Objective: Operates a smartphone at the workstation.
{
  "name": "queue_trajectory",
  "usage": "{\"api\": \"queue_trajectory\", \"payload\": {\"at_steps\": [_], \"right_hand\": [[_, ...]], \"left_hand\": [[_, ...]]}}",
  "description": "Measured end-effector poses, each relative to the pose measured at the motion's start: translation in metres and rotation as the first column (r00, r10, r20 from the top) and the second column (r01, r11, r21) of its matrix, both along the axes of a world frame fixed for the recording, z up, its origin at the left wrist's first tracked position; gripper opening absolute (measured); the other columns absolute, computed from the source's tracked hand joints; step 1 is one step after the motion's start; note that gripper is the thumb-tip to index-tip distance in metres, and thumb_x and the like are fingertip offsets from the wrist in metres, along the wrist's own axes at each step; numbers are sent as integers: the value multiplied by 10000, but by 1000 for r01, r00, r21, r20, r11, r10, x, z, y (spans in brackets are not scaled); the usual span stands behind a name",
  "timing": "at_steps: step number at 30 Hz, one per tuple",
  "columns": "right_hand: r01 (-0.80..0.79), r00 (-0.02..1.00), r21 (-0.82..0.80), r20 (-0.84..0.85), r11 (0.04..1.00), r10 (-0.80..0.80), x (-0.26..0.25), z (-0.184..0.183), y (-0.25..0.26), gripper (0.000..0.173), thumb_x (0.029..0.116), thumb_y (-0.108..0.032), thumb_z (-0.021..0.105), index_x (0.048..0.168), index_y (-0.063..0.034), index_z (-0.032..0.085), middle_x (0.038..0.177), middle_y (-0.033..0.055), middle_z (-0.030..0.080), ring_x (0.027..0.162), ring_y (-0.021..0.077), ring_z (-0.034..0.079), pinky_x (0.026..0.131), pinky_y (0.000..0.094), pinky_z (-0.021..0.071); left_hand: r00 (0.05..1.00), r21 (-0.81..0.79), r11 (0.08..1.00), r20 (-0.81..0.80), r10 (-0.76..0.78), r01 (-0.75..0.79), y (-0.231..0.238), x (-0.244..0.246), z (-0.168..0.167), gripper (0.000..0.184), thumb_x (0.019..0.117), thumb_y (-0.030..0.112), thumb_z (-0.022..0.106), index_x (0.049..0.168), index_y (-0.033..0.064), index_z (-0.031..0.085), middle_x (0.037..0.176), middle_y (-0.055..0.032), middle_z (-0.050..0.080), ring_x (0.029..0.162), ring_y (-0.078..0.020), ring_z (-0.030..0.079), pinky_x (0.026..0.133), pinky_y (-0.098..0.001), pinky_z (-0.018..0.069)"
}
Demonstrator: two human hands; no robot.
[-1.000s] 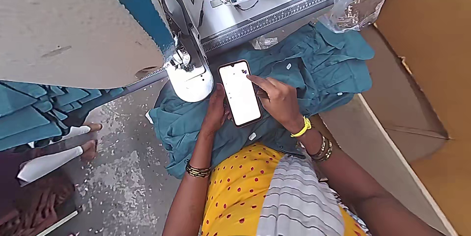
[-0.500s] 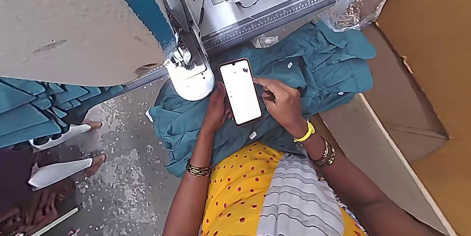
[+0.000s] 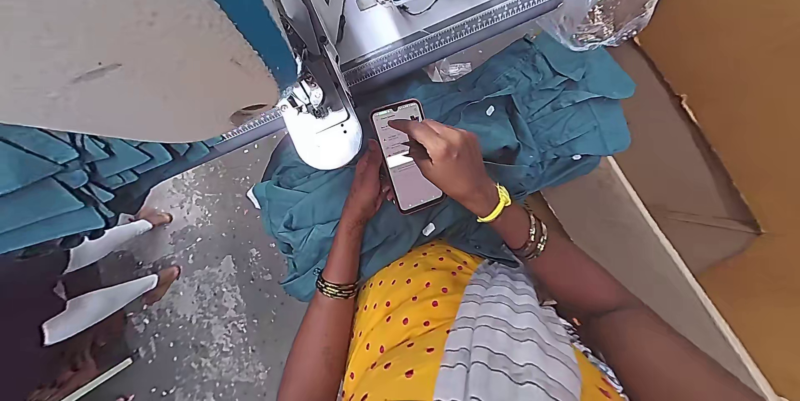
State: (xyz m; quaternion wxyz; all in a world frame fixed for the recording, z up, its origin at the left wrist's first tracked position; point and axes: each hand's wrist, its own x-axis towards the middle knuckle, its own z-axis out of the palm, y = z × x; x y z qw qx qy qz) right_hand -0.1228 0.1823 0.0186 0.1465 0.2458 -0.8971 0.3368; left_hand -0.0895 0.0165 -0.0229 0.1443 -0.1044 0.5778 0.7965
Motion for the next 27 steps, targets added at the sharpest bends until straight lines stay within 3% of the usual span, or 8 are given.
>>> {"api": "queue_trajectory", "payload": {"at_steps": [4,10,19,22,27], "right_hand": [[14,1000,-56,28,998,-13,-3,11,0,313,897,-45,704,1202,-97,756,870,110,719,693,251,692,554,407,533],[40,998,-125,52,991,-34,13,-3,25,307,882,-29,690,1176,-86,761,955,96,746,766,208,709,636,383,574],[-39,999,-160,23,986,43,53,-17,29,250,909,-61,603,1070,-81,793,690,63,628,574,153,577,528,292,471],[-163,985,-179,28,970,171,72,-18,23,232,944,-79,593,1073,-81,787,672,69,626,588,166,592,561,289,488],[-284,957,-173,-1,943,289,91,-24,16,227,932,-85,601,1070,-95,781,667,62,612,578,181,572,542,296,467]], "left_hand": [[1000,14,1000,-11,-2,3,-1,1,-1,443,1108,443,227,1014,192,580,611,74,578,418,10,457,406,-139,419],[1000,-6,1000,-14,-13,13,-1,0,0,444,1110,438,220,1000,189,571,594,72,565,403,7,450,396,-140,419],[1000,-10,1000,-1,2,-2,0,1,2,424,1106,448,242,1004,189,561,585,74,558,396,12,442,392,-135,413],[999,-20,1000,-30,-22,22,-2,0,-1,424,1096,487,248,1047,206,562,624,80,589,424,10,469,412,-142,431],[999,-25,1000,-30,-19,18,-1,0,0,450,1100,474,234,975,198,568,574,78,547,398,5,443,400,-142,421]]}}
